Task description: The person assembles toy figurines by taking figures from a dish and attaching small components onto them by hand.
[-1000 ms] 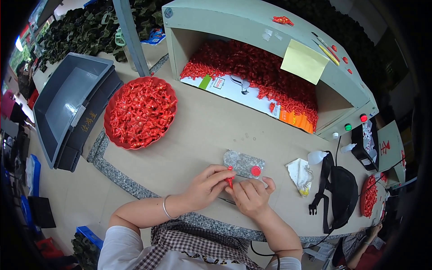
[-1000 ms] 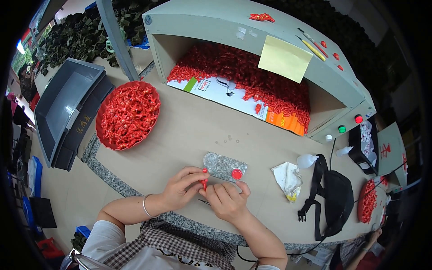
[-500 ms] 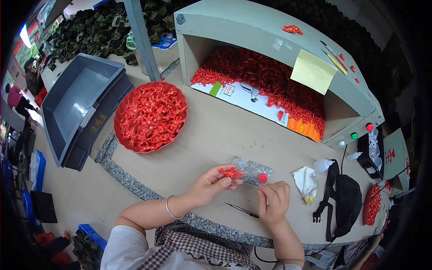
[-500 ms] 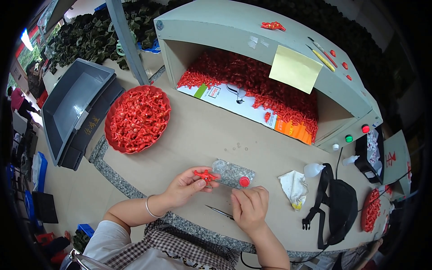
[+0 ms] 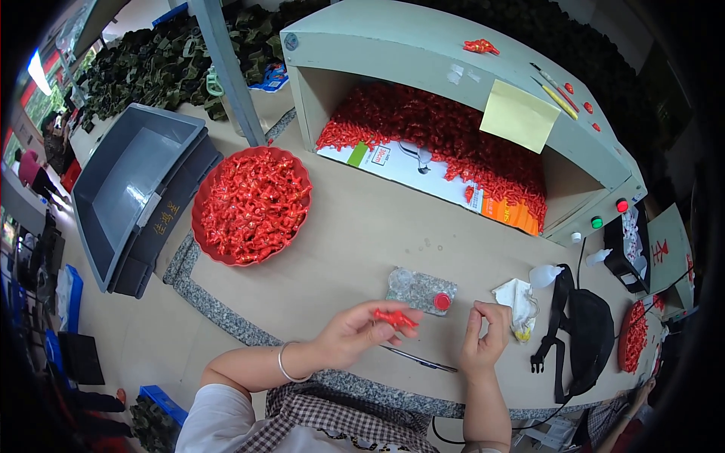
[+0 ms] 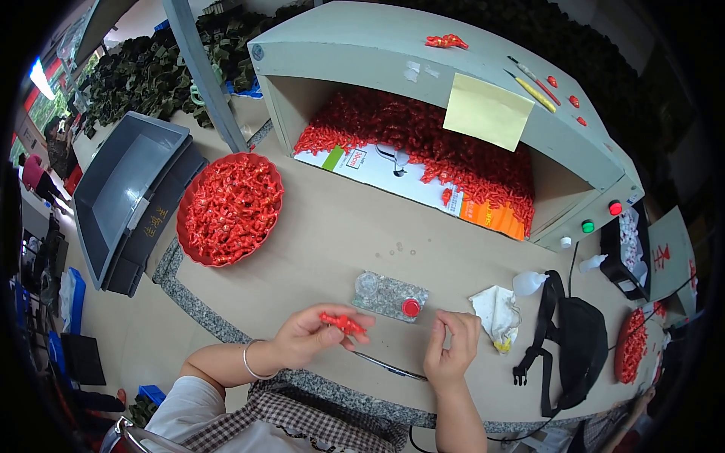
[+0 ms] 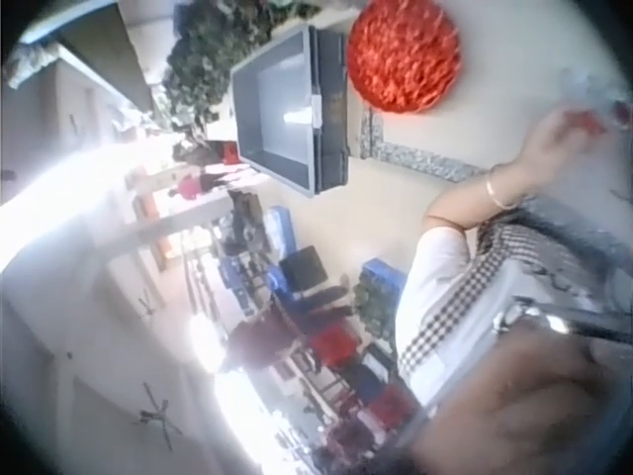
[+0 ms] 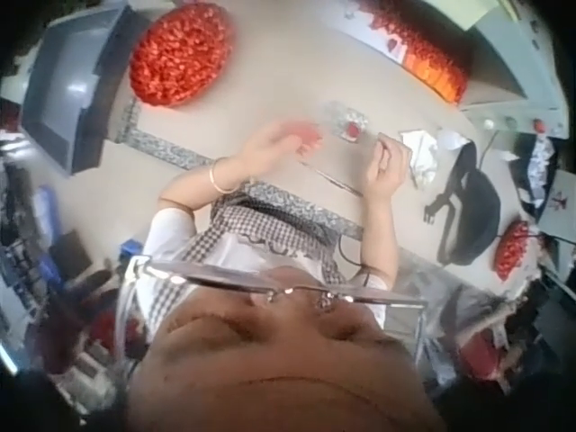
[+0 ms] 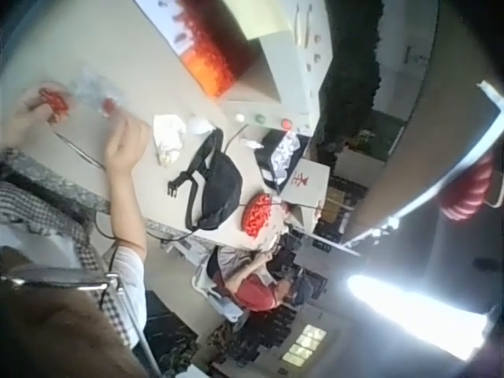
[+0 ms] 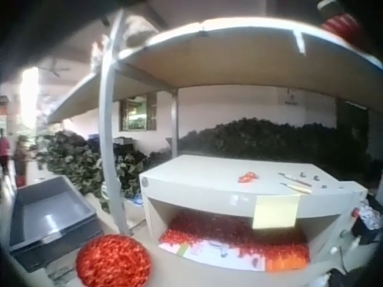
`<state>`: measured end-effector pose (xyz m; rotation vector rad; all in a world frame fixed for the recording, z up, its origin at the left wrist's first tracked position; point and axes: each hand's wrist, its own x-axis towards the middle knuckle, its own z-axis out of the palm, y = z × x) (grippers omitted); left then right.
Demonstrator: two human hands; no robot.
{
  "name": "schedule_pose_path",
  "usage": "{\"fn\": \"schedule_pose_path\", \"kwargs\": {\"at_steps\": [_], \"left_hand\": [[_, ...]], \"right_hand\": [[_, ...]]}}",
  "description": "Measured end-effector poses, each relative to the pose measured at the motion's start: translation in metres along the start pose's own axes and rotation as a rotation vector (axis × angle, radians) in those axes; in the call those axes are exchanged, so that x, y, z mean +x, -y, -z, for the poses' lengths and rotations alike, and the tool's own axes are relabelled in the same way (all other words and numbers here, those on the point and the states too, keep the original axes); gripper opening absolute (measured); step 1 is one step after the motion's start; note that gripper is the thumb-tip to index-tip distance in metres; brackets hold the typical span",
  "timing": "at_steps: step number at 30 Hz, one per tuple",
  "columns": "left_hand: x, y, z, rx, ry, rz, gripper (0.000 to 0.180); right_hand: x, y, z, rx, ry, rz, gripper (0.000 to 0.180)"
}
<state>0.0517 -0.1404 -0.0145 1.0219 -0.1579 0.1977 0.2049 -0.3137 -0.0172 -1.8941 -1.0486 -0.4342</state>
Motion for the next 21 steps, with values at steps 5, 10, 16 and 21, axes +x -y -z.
{"fn": "schedule_pose_path", "kwargs": {"at_steps": [5, 10, 16, 21], "left_hand": [[0.008, 0.011, 0.017, -0.108, -0.254, 0.148, 0.036], [0.007, 0.015, 0.021, -0.113, -0.267, 0.107, 0.036], [0.009, 0.017, 0.02, -0.073, -0.288, 0.094, 0.035], [0.005, 0.015, 0.023, -0.068, -0.293, 0.068, 0.035]], "right_hand": [[-0.005, -0.01, 0.002, 0.029, -0.025, -0.087, 0.012], [-0.006, -0.008, 0.002, 0.04, -0.027, -0.123, 0.011], [-0.008, -0.009, 0.002, 0.056, -0.04, -0.115, 0.009], [-0.008, -0.004, -0.001, 0.058, -0.026, -0.102, 0.008]]}}
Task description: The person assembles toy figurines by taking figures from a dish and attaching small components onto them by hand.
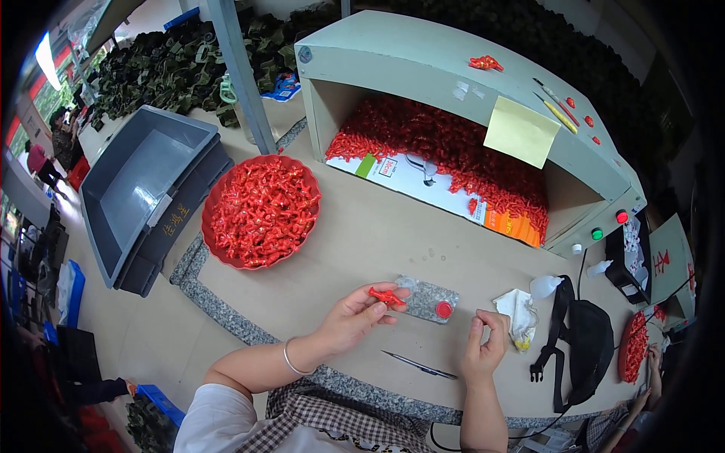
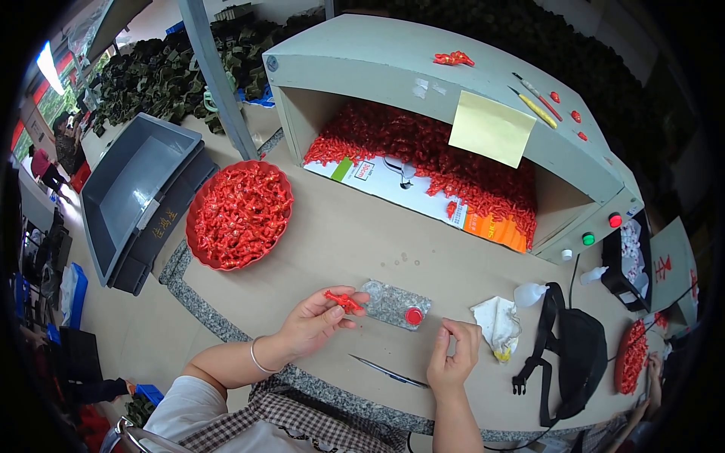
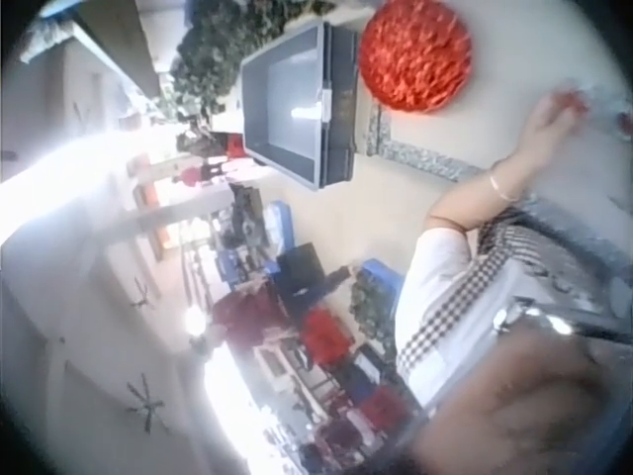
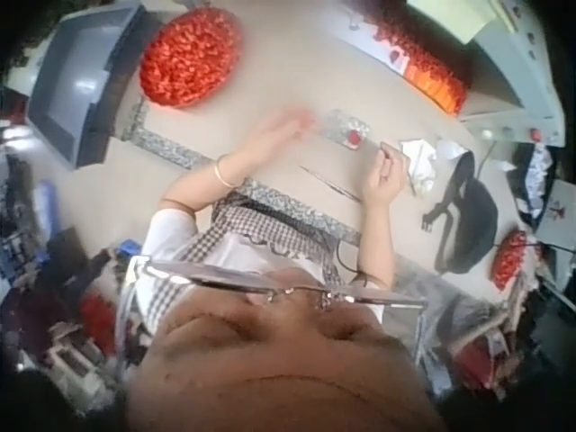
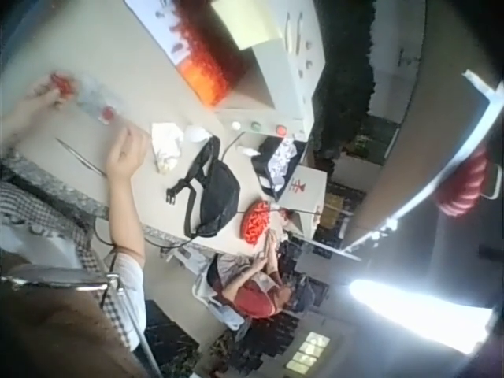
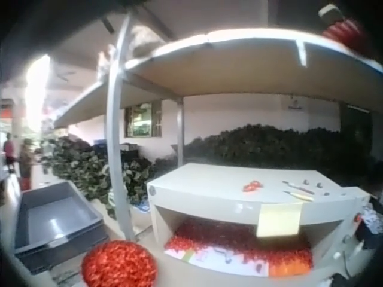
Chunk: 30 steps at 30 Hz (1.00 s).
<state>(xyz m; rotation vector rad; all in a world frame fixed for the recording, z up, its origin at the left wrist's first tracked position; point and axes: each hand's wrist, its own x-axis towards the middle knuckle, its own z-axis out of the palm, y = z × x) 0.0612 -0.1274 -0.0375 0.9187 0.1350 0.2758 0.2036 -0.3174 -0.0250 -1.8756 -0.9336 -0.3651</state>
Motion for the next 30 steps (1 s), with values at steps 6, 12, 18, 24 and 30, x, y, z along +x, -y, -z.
{"fn": "schedule_pose_path", "kwargs": {"at_steps": [6, 12, 18, 24, 30], "left_hand": [[0.005, 0.003, 0.0, -0.016, -0.004, 0.005, 0.035], [0.003, -0.003, 0.0, -0.005, -0.089, -0.061, 0.034], [-0.002, -0.039, 0.007, 0.301, -0.119, -0.226, 0.033], [-0.007, -0.115, 0.065, 1.352, -0.531, -0.749, 0.029], [-0.035, -0.138, 0.093, 1.422, -0.838, -0.824, 0.027]], "right_hand": [[0.002, -0.001, 0.002, -0.001, -0.002, -0.003, 0.008], [0.001, 0.0, 0.0, 0.035, 0.004, -0.006, 0.008], [-0.008, -0.005, 0.007, 0.041, 0.013, -0.064, 0.009], [-0.009, -0.008, 0.007, 0.034, 0.056, -0.06, 0.008], [-0.008, -0.006, 0.006, 0.028, 0.018, -0.064, 0.008]]}}
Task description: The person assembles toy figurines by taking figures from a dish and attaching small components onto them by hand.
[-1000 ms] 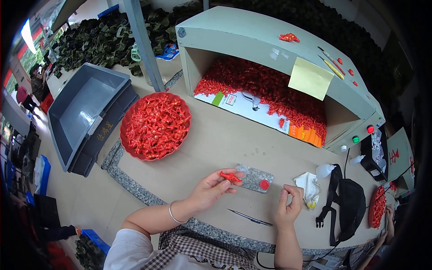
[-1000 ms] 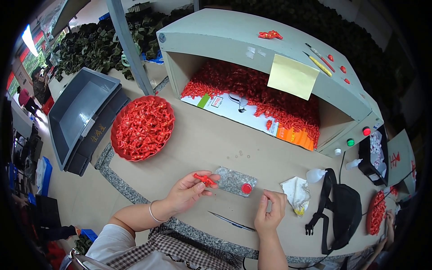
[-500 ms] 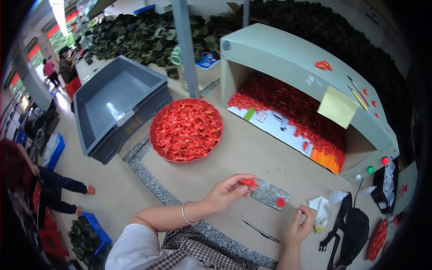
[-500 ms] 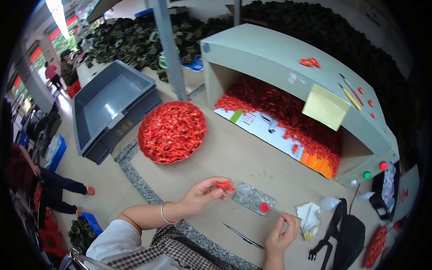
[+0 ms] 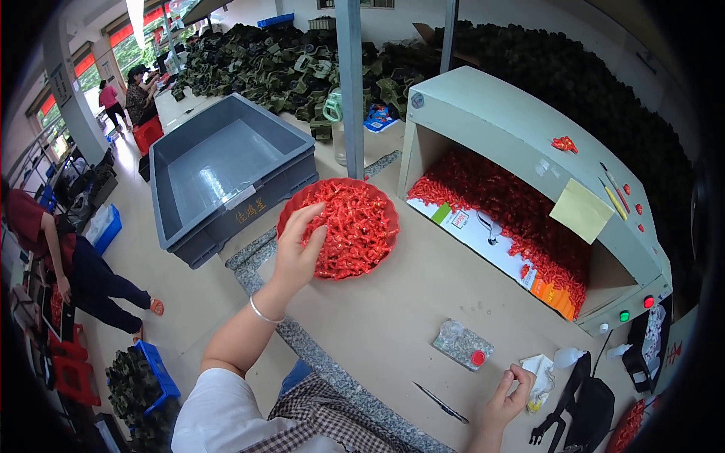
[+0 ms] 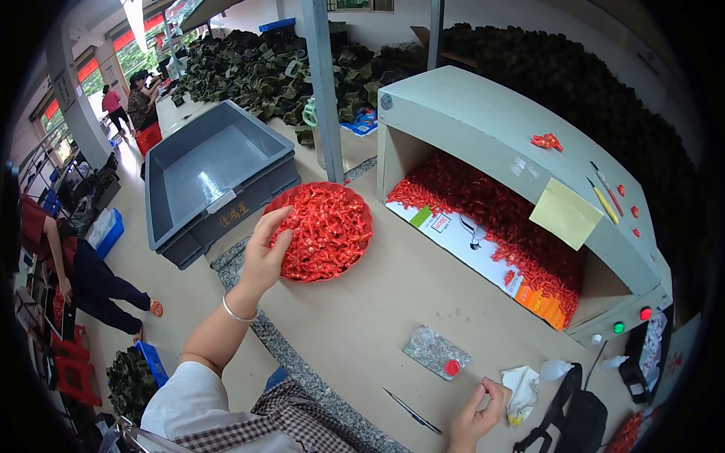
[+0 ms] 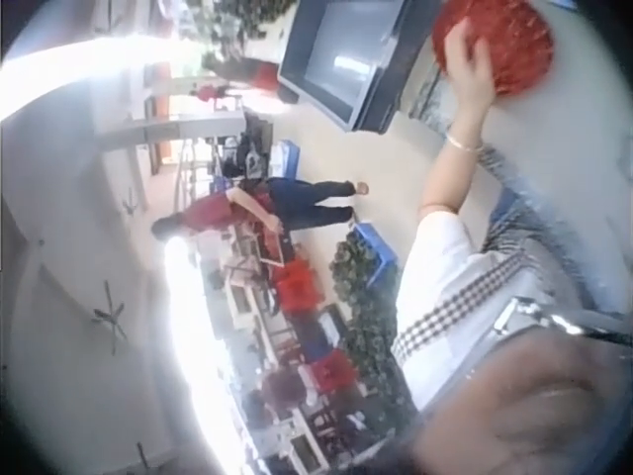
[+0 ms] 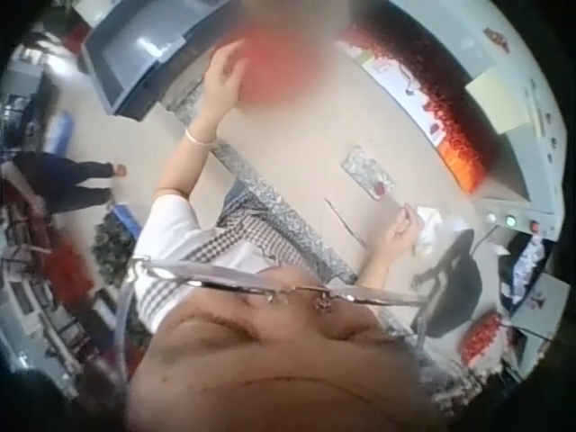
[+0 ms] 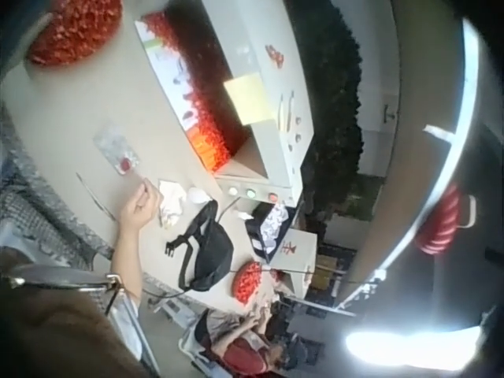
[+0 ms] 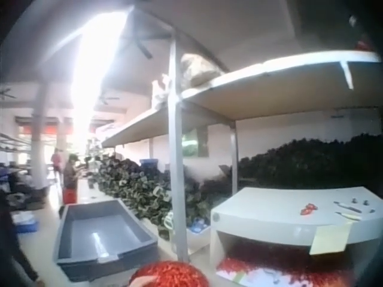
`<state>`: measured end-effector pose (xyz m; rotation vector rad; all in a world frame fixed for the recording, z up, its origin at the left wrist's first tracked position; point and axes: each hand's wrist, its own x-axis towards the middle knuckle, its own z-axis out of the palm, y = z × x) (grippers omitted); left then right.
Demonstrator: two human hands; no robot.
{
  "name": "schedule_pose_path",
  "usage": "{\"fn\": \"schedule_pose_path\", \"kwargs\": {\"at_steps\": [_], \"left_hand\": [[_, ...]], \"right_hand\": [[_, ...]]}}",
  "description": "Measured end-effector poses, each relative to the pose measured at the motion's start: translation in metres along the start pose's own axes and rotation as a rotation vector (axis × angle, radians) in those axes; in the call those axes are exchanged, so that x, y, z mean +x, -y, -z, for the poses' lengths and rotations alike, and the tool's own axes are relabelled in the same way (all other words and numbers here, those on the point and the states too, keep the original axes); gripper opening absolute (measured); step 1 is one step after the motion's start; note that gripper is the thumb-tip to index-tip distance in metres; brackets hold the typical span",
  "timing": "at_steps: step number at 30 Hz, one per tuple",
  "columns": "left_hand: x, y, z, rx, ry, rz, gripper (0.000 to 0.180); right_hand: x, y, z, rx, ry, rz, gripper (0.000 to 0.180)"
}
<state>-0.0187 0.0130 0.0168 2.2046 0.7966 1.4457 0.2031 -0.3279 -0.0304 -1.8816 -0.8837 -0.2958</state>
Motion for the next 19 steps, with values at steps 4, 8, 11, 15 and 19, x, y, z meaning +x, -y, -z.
{"fn": "schedule_pose_path", "kwargs": {"at_steps": [4, 8, 11, 15, 19], "left_hand": [[-0.038, -0.006, 0.003, -0.614, 0.14, 0.326, 0.007], [-0.086, -0.026, 0.033, -0.739, 0.464, 0.574, 0.012], [-0.117, -0.027, 0.058, -0.891, 0.661, 0.482, 0.027], [-0.158, -0.005, 0.046, -0.861, 1.196, 0.475, 0.022], [-0.206, -0.001, 0.048, -0.456, 1.699, 0.632, 0.024]], "right_hand": [[0.007, 0.001, 0.007, -0.019, -0.086, -0.004, 0.006], [0.014, -0.009, 0.01, -0.008, -0.069, -0.049, 0.008], [0.02, -0.01, 0.016, 0.226, -0.081, -0.137, 0.009], [0.021, -0.011, 0.041, 0.414, -0.118, -0.174, 0.012], [0.008, -0.003, 0.078, 0.371, -0.145, -0.167, 0.014]]}}
